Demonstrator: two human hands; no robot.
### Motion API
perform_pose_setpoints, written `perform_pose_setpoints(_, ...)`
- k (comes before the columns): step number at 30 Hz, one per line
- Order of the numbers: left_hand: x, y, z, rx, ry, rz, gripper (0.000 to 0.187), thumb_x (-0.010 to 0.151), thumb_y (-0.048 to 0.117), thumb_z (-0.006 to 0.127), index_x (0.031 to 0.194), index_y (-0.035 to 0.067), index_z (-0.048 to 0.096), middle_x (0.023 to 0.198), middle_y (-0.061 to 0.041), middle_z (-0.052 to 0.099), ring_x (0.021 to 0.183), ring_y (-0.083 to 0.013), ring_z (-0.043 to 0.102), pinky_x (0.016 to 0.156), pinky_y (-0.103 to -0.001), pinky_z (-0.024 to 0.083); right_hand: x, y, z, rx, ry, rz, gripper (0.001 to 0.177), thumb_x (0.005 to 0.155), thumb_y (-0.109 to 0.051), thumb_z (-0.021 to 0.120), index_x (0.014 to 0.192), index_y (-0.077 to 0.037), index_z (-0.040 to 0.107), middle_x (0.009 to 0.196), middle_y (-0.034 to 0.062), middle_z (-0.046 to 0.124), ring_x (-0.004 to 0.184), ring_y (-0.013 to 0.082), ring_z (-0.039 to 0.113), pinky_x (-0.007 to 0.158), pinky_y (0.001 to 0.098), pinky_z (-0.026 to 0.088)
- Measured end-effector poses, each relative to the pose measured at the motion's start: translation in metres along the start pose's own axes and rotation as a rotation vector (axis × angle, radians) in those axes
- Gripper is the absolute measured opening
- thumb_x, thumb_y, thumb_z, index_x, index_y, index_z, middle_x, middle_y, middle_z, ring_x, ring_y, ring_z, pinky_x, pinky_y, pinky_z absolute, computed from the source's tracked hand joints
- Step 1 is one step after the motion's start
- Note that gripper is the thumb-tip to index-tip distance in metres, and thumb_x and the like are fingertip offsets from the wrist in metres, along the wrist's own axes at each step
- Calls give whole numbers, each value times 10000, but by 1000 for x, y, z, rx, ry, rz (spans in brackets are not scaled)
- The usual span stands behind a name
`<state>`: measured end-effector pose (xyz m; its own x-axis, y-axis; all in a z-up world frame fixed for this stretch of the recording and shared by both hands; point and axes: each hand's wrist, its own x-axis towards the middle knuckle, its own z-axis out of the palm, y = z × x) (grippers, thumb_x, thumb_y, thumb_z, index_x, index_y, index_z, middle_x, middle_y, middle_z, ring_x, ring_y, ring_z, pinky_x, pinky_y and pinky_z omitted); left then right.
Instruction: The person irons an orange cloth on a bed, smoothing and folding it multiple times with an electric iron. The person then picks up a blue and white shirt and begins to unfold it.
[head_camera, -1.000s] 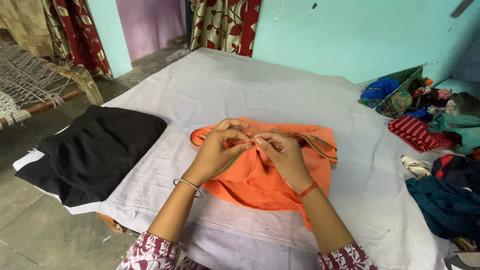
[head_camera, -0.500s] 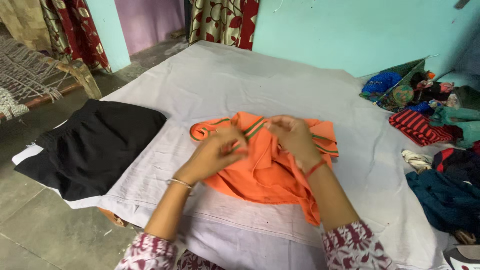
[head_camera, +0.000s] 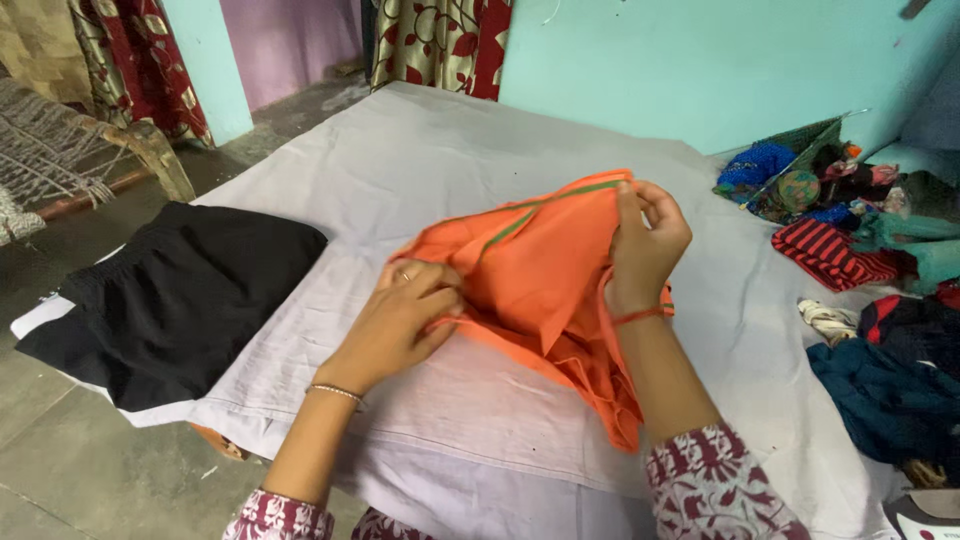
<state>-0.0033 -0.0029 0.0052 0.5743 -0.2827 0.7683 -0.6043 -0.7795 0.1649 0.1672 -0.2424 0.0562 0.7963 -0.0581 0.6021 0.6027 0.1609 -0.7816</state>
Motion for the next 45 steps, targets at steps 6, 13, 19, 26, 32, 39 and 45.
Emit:
perform_pose_setpoints(6,14,13,16,-347,52,-32,131,954,45,669,1082,62,689,1151,-55,650,1143,-251,638,987,-347,518,-55,0,22,-206,-669,67,124,917,-82,720,1010,-5,749,936,23,741,848,76,671,738,225,553)
perform_pose_setpoints(13,5,3,29,-530,132,-273,204,866,-30,731,1046,36,661,1114,-52,640,1000,-156,674,837,-288,581,-64,-7,17,-74,-763,203,167,941,-61,692,1086,15,727,1028,49,773,951,92,720,834,235,587)
perform_pose_setpoints(19,10,10,35,-481,214,-216,243,846,21,780,1003,31,595,1072,-50,571,919,-158,596,759,-296,545,-69,-6,16,-9,-757,250,161,944,-64,695,1079,17,731,1020,63,777,936,95,717,822,240,584)
perform_pose_setpoints(26,21,22,28,-354,155,-232,395,798,142,863,971,36,525,981,-49,492,797,-181,481,670,-325,461,-71,-9,16,-210,-857,95,167,894,-87,775,1026,16,767,906,-25,591,718,62,478,603,237,400)
perform_pose_setpoints(32,22,13,32,-590,130,-441,388,798,108,855,1065,43,582,914,-9,567,783,-99,535,655,-245,462,-70,-14,5,-266,-771,137,169,930,-160,734,975,-6,789,880,-38,585,782,50,531,680,243,446)
perform_pose_setpoints(39,9,-5,31,-769,146,-509,93,881,77,771,968,45,768,960,1,732,846,-37,666,759,-192,542,-64,-6,-9,-130,-675,305,224,969,-166,705,1050,27,785,854,-25,571,774,77,494,685,256,424)
perform_pose_setpoints(45,14,12,41,-843,-67,-436,71,882,63,791,890,26,731,897,24,645,753,-44,536,638,-228,442,-62,-10,-5,-83,-554,318,216,1001,-145,702,1070,42,787,837,13,543,745,96,434,640,259,367)
